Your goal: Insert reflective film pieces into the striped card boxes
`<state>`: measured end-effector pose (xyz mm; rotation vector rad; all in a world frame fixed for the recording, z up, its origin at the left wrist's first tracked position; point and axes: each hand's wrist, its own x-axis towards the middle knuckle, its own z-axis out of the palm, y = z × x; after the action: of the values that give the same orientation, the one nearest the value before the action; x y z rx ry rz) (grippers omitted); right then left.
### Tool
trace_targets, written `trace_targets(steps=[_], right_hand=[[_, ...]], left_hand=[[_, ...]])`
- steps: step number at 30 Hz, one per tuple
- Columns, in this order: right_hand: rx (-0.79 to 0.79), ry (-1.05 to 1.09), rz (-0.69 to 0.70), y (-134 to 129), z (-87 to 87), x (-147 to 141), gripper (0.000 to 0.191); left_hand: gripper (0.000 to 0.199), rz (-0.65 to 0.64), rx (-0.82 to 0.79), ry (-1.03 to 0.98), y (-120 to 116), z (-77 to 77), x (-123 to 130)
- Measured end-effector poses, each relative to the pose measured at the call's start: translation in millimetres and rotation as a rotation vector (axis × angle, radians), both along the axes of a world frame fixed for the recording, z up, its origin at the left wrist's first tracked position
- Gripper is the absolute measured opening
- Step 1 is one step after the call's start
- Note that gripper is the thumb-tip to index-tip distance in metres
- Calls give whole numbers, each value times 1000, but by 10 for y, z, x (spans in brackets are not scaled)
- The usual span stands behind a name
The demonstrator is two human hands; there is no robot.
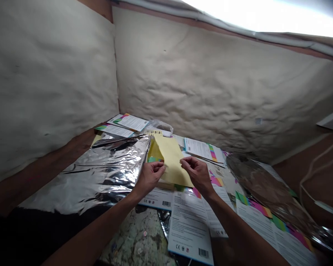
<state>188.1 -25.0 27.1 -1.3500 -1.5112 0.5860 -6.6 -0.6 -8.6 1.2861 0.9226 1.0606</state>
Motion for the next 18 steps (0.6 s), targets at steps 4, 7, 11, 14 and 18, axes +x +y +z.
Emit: trace_targets(steps=[4, 7, 11, 14, 18], right_hand=[[-15, -64, -150, -259, 8, 643, 26], [40, -341, -263, -561, -67, 1095, 22], [101, -624, -263, -824, -275, 1394, 19], [112, -698, -237, -844, -429, 1418, 18], [56, -754, -233, -789, -568, 1378, 19]], left_hand=[[39, 35, -37, 7, 28, -12, -14], [40, 56, -30, 35, 39, -19, -22], [42, 56, -32, 75, 30, -11, -19], [44, 49, -59, 83, 26, -5, -14], [46, 64, -66, 107, 39, -19, -29]])
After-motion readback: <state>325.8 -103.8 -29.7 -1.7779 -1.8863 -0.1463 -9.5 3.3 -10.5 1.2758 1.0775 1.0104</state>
